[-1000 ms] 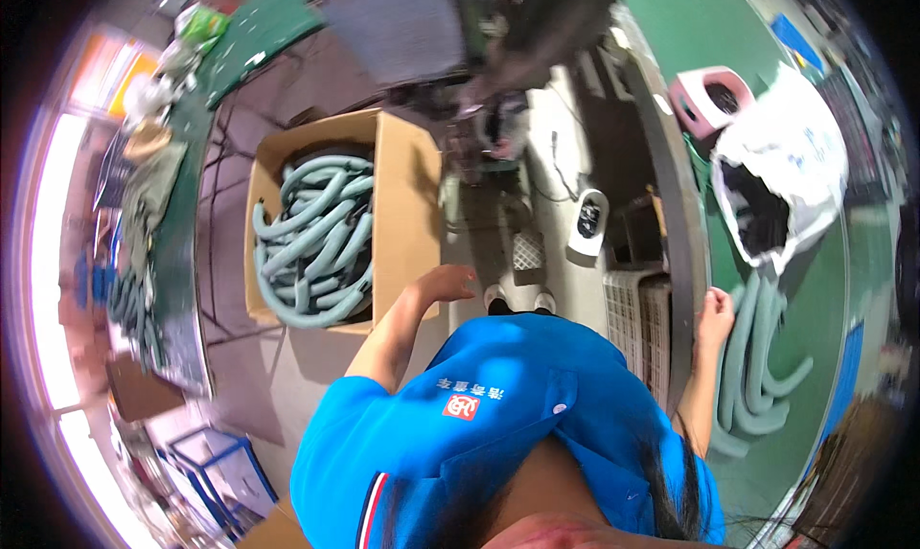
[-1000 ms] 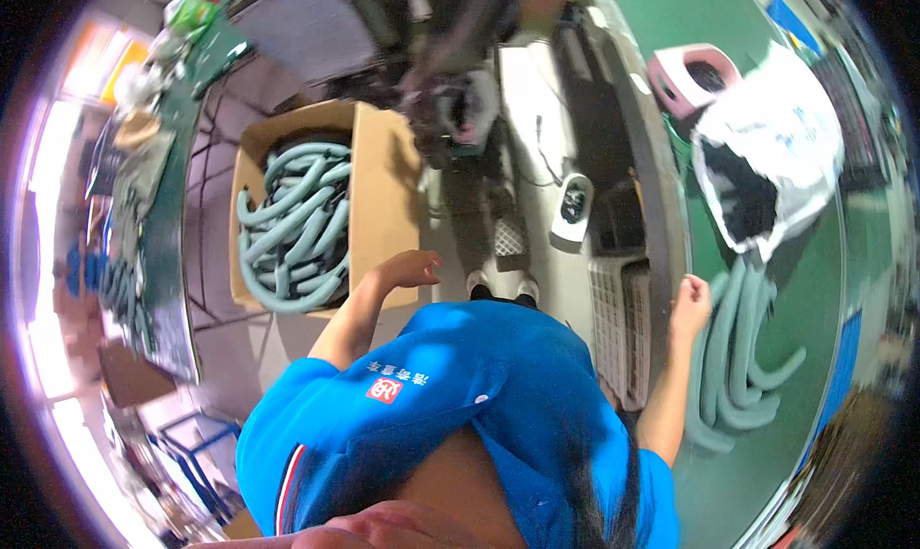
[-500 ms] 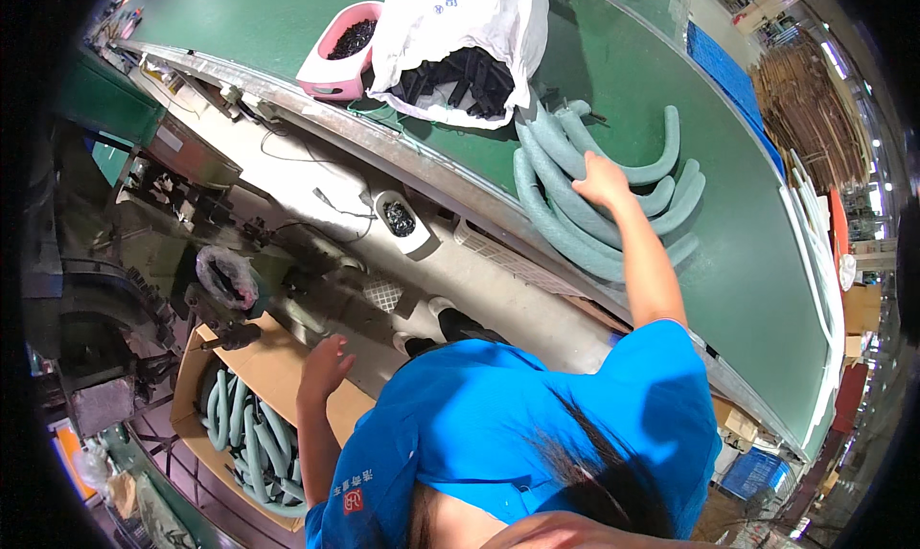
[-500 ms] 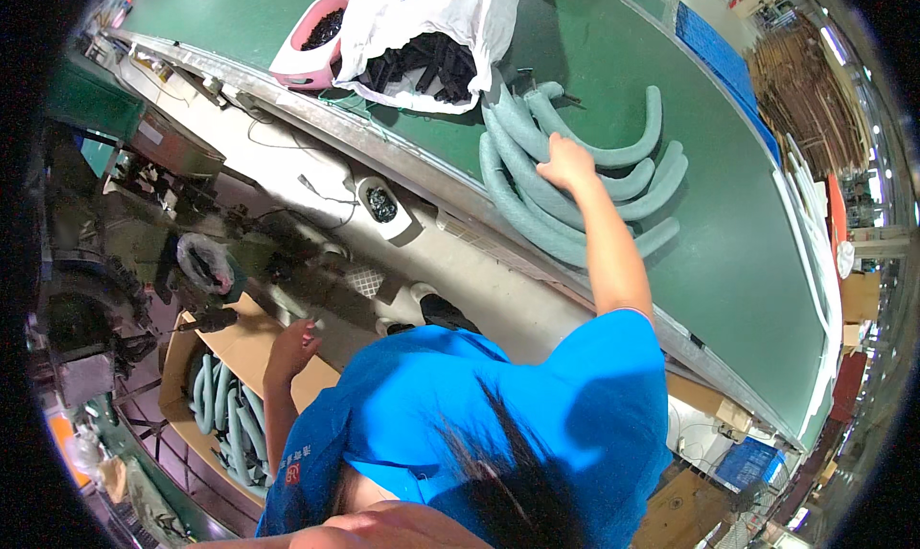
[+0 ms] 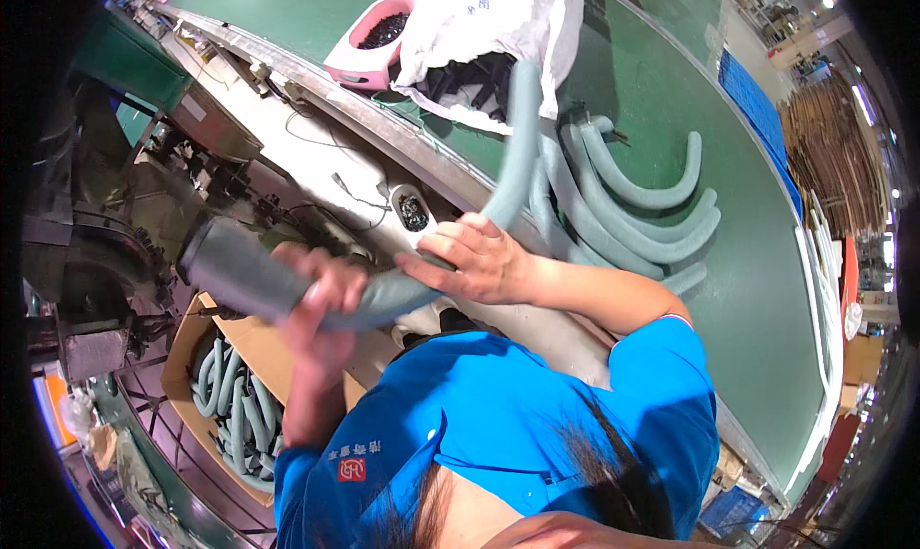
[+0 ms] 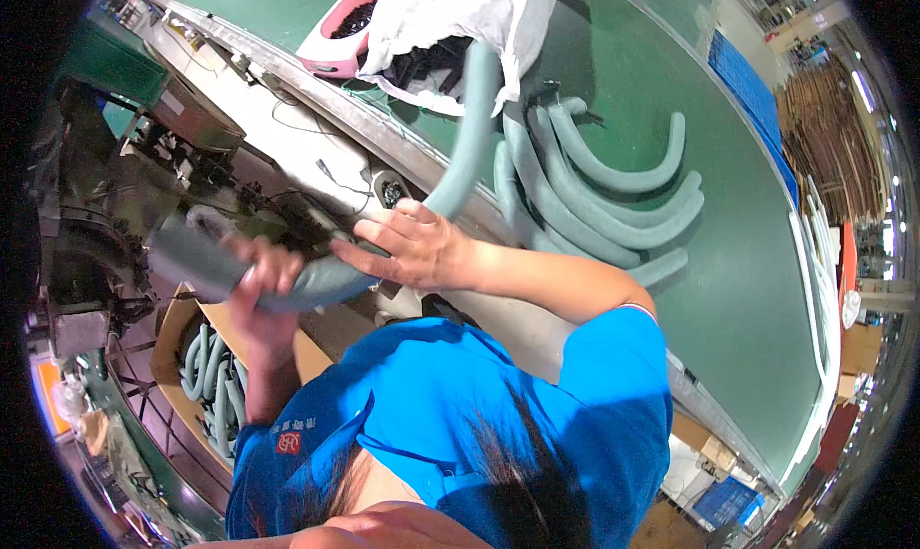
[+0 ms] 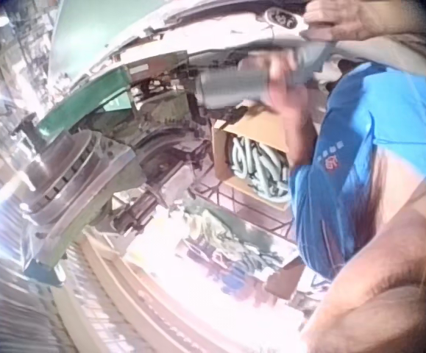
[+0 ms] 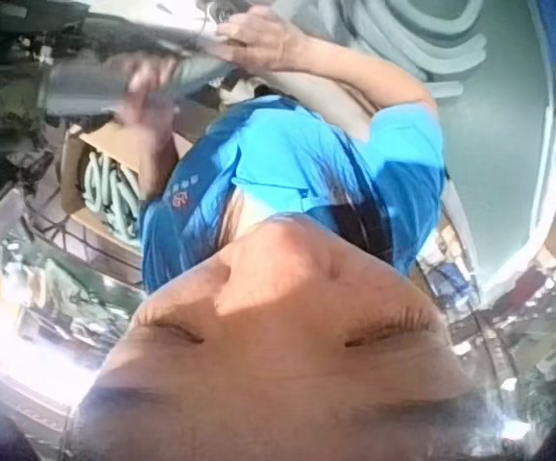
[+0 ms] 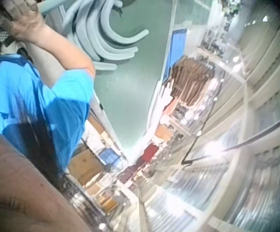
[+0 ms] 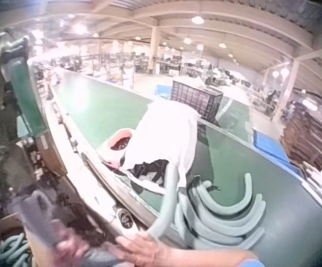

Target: The person repeatedly picks up a gray cable and a black connector, inserts the connector into the cable end, and places the assembled unit into a cardboard box. This process is repeated continuously throughout the clip.

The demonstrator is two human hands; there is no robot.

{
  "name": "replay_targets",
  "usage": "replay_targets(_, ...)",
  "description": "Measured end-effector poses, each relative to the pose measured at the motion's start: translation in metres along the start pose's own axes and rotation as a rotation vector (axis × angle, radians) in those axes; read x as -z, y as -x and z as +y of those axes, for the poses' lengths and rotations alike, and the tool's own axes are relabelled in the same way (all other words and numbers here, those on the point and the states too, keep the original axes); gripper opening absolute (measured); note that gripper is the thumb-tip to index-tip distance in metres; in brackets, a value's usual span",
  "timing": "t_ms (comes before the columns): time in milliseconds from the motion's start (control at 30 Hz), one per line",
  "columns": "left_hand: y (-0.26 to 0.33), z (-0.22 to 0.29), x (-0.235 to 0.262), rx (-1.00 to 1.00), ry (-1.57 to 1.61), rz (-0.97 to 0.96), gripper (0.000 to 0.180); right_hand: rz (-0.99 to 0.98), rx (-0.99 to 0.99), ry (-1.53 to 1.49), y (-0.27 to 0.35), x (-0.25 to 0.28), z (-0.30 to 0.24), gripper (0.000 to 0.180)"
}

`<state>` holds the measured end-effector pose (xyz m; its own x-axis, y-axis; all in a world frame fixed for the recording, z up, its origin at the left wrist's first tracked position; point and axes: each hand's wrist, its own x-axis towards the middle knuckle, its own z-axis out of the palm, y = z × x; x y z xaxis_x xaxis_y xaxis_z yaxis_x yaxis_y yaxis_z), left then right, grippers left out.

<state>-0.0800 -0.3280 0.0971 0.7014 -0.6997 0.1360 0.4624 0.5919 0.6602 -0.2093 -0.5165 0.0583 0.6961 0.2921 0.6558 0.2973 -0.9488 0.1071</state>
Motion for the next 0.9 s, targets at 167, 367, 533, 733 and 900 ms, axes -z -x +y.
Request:
replay_targets(167,0.065,0.100,0.020,-0.102,-0.532,-0.051,0.043,0.066,-0.173,-0.147,0.045,-0.083,0.116,0.017)
replay_targets(367,0.110,0.103,0.014,0.355,-1.046,0.384,0.040,-0.518,-1.053,0.488,0.132,-0.191,0.280,0.032)
replay_targets(533,0.117,0.086,0.037,0.306,-1.443,0.287,0.039,-0.627,-1.200,0.383,0.087,-0.183,0.264,0.031)
replay_targets(733,0.134,0.075,0.053,0.233,-1.644,0.299,0.037,-0.697,-0.683,-1.336,-0.063,-0.080,0.089,0.037)
replay_targets(900,0.138,0.083,0.066,0.152,-1.609,0.225,0.038,-0.718,-0.700,-1.659,-0.084,-0.045,0.000,0.034)
